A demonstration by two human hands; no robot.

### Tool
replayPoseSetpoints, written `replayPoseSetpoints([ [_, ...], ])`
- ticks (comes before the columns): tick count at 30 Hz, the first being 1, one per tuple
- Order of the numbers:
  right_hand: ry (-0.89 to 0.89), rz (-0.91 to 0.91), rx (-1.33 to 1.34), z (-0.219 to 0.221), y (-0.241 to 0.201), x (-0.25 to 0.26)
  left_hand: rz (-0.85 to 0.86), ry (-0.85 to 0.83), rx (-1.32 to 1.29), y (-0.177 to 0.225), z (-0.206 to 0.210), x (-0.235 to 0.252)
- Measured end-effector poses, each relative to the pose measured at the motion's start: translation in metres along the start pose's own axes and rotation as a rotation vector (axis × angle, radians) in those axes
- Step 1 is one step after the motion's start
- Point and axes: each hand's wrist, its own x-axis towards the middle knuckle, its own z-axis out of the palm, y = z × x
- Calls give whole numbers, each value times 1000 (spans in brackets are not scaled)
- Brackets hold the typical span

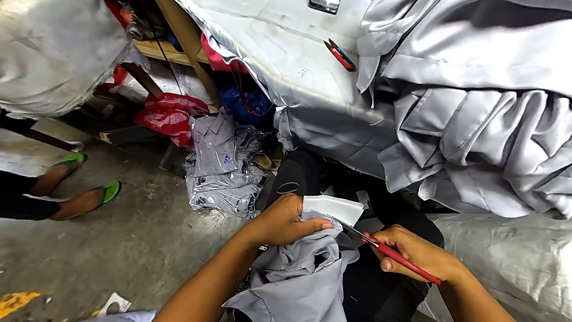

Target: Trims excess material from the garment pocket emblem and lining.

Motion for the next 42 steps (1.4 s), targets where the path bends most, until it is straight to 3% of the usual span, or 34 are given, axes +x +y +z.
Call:
replayPoseSetpoints([
  [3, 47, 5, 21, 5, 1, 2, -9, 19, -28, 0, -1, 0],
  [10, 114, -18, 91, 10, 8, 1, -128, 248, -130, -5, 8, -13],
  [18, -4, 4, 59, 0, 6, 2, -110, 140, -36, 1, 6, -14],
  [28, 93, -12, 94, 14, 11, 5, -106, 132, -60, 1, 4, -11],
  [42, 84, -47, 96, 16, 9, 10, -81, -69, -31, 4, -3, 0],
])
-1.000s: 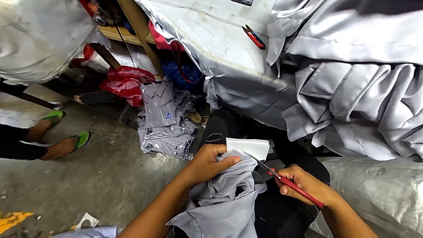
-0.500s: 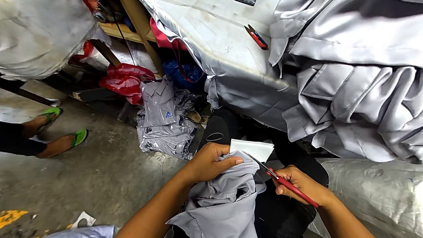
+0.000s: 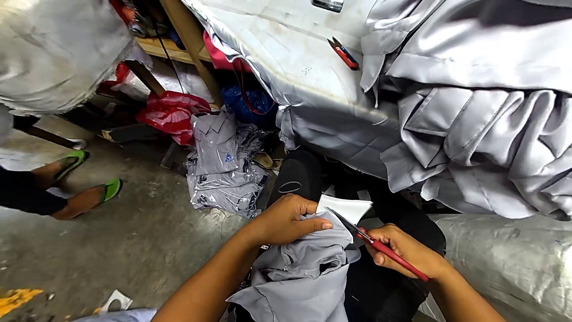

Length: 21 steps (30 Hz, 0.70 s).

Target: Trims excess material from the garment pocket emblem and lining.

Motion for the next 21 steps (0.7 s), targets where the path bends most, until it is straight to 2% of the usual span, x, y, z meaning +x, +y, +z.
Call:
replayPoseSetpoints([
  [14, -28, 30, 103, 2, 1, 1, -11, -205, 109, 7, -5, 18],
  [17, 92, 66, 93, 3, -5, 2, -27, -200, 171, 8, -6, 19],
  [21, 423, 81, -62, 8, -33, 24, -83, -242, 393, 19, 6, 26],
])
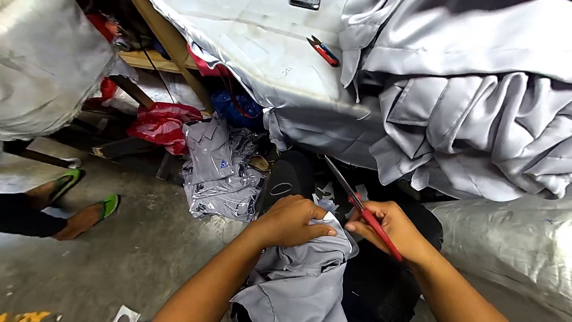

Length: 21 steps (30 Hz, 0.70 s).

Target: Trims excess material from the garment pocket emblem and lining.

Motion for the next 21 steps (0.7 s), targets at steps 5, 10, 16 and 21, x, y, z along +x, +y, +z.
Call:
replayPoseSetpoints([
  [5, -73, 0, -67, 7, -28, 32, -59, 39, 216, 12, -3, 3],
  [10, 410, -114, -181, 19, -17, 39, -56, 470, 411, -14, 4, -20],
  [16, 729, -308, 105, 50, -11, 41, -146, 799, -221, -15, 56, -32],
  [21, 713, -368, 448, 80, -18, 36, -222, 689, -631, 5, 41, -26],
])
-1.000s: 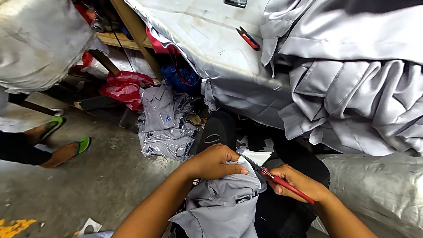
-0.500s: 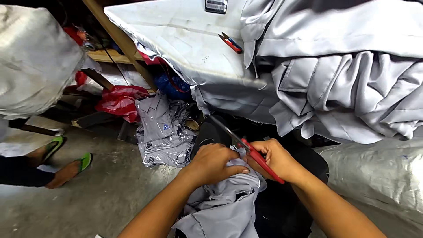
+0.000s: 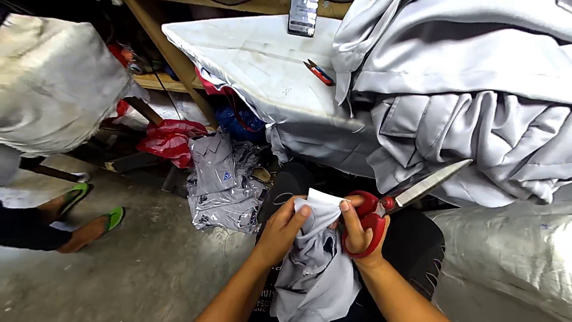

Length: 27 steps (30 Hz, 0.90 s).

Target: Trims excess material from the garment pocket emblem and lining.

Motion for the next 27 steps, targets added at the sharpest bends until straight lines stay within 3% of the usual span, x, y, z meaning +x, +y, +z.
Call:
replayPoseSetpoints([
  [2, 6, 32, 71, 4, -3, -4, 15, -58, -161, 8, 2, 4],
  [5, -110, 92, -45, -6, -12, 2, 89, -120, -148, 5, -6, 5],
  [11, -724, 348, -378, -77, -27, 26, 220, -14, 134, -2, -30, -2],
  [14, -912, 422, -504, -106, -37, 33, 236, 5, 173, -5, -34, -2],
  [19, -1039, 534, -548, -124, -39, 30, 247, -22, 144, -6, -26, 4],
  [27, -1055, 509, -416, -112, -32, 28, 242, -50, 98, -2, -21, 5],
])
